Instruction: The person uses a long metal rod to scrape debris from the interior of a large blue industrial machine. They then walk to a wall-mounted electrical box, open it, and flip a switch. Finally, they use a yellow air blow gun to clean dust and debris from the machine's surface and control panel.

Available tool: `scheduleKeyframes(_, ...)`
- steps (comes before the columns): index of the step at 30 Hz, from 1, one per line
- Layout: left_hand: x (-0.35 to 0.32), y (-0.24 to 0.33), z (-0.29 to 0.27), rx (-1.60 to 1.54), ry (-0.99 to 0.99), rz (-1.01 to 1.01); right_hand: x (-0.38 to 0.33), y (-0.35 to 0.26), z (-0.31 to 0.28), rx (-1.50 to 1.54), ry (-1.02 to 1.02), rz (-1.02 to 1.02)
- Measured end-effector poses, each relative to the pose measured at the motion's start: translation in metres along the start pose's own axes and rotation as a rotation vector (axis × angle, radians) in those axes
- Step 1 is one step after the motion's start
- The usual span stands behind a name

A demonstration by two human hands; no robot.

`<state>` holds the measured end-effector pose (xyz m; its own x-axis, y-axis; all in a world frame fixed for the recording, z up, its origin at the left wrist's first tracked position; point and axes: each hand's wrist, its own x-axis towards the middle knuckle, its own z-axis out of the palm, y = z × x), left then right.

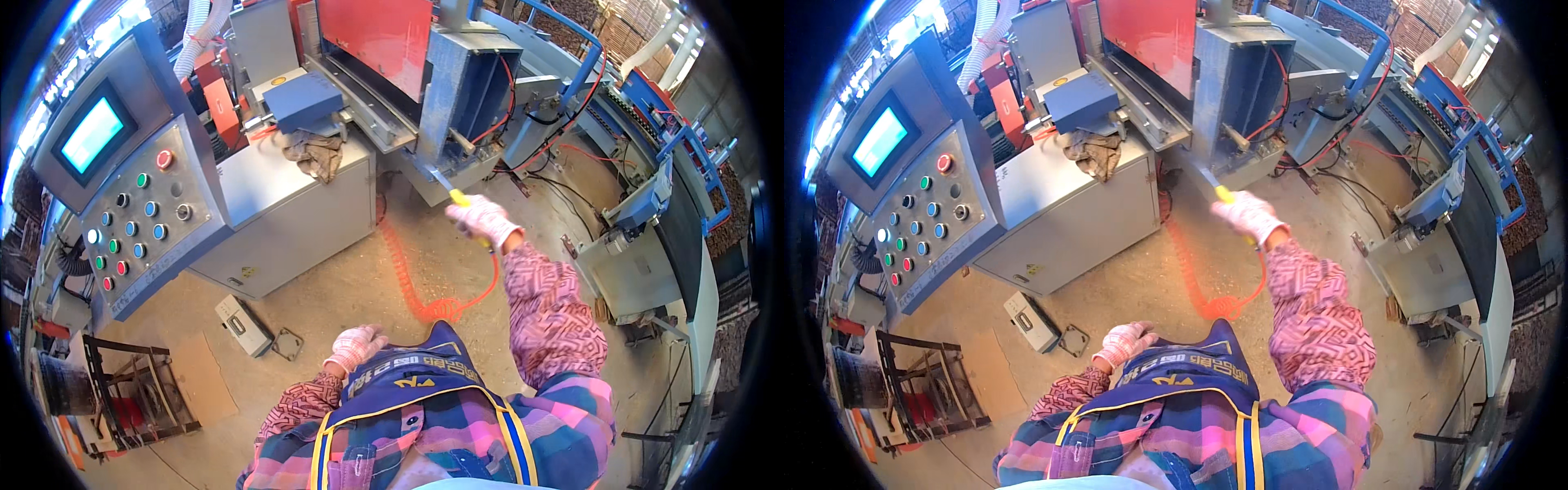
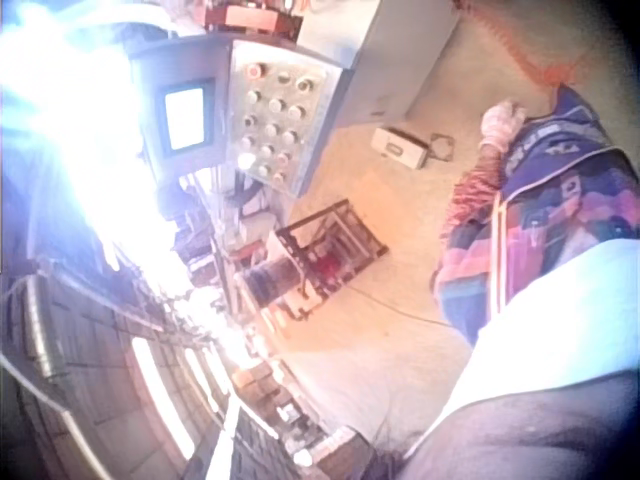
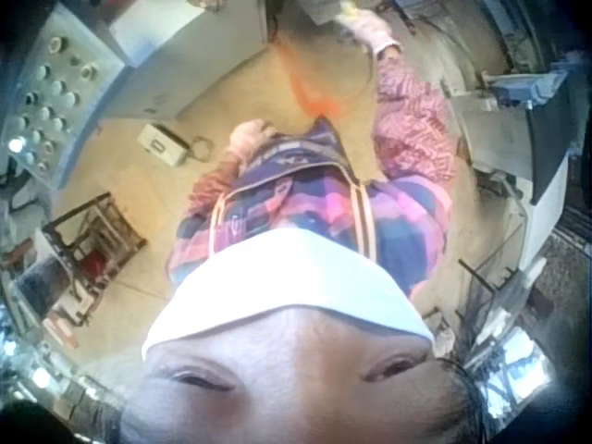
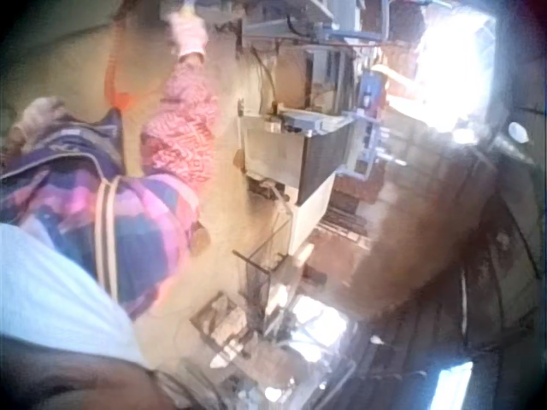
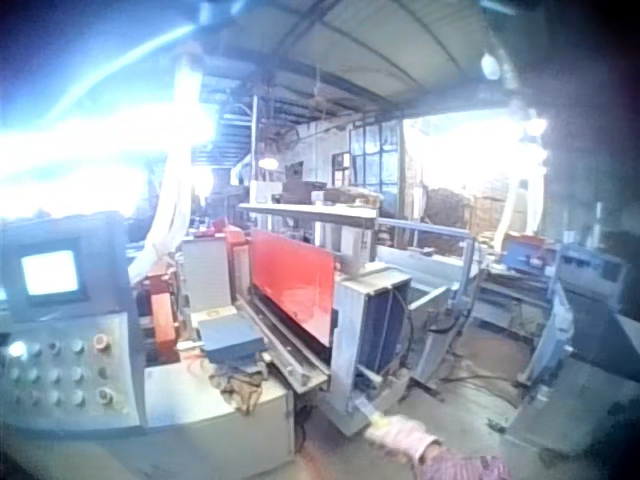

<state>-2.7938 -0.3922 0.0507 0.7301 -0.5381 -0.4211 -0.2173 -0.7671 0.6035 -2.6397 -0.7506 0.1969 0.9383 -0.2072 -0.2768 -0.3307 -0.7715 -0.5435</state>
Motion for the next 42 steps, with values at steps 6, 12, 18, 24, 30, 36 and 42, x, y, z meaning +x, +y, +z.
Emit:
scheduleKeyframes(6,0.032,0.048,0.027,-0.017,-0.011,-0.009,0.029,0.037,0.018,-0.006,-0.274,0.094)
scheduleKeyframes(12,0.088,0.132,0.058,-0.018,-0.03,-0.071,0.067,0.197,-0.02,0.592,0.151,0.348)
scheduleKeyframes(18,0.165,0.23,0.073,0.052,-0.135,-0.022,0.105,0.271,-0.056,0.433,0.054,0.283)
scheduleKeyframes(24,0.211,0.284,0.049,0.069,-0.111,-0.042,0.138,0.312,-0.139,0.761,0.178,0.35)
scheduleKeyframes(30,0.29,0.285,0.044,-0.014,-0.001,0.19,0.176,0.271,-0.301,0.421,0.211,-0.084)
scheduleKeyframes(36,0.389,0.353,0.005,-0.03,0.045,0.229,0.25,0.156,-0.396,-0.108,-0.17,-0.433)
scheduleKeyframes(42,0.459,0.382,-0.031,-0.103,0.144,0.364,0.303,0.048,-0.394,-0.527,-0.248,-0.493)
